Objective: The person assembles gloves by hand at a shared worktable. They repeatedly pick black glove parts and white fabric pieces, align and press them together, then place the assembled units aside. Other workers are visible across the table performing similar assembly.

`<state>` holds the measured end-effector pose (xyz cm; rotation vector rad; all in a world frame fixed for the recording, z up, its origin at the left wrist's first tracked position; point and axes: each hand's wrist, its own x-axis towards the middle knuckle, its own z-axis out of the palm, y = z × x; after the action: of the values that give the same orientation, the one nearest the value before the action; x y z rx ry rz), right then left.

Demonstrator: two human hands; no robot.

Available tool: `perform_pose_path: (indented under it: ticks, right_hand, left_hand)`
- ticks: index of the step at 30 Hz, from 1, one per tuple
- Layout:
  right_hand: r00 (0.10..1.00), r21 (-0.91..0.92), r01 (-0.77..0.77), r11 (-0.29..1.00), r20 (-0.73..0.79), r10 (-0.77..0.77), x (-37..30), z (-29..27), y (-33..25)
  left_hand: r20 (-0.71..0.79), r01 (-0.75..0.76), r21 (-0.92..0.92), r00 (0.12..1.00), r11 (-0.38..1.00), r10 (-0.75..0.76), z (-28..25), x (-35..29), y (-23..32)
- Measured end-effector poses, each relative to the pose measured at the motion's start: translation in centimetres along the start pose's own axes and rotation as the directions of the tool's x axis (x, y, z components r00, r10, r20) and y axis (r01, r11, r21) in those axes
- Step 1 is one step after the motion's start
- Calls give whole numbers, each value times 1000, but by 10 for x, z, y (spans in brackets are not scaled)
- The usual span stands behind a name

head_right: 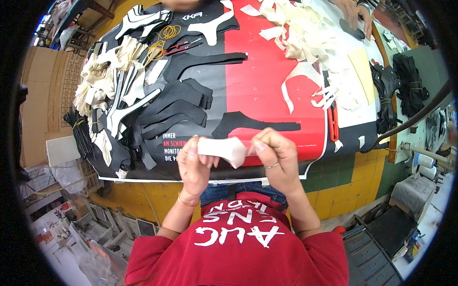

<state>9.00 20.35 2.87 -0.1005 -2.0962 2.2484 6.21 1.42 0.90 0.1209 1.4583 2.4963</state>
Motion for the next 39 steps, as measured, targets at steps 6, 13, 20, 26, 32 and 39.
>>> perform_pose_path:
  ticks: [6, 13, 20, 26, 32, 39]
  right_hand:
    - [977, -508, 75, 858, -137, -166, 0, -38, 1]
    - [775, -843, -194, 501, -445, -448, 7, -140, 7]
    - [639, -883, -428, 192, -445, -627, 30, -168, 12]
    - [952, -894, 118, 432, -21, -305, 14, -35, 22]
    - [963, -931, 260, 255, 269, -2, 19, 22, 40]
    - [905, -925, 251, 285, 119, -409, 96, 24, 29]
  left_hand:
    - [-219, -45, -245, 976, 969, -10, -20, 7, 16]
    - [-351, -400, -480, 903, 781, 247, -86, 5, 78]
    - [-188, -213, -619, 975, 756, 120, -93, -9, 85]
    - [-116, -104, -847, 993, 521, 9, -91, -1, 70]
    - [-145, -168, -798, 986, 579, 86, -102, -6, 77]
    - [-243, -207, -678, 969, 706, 51, -112, -17, 75]
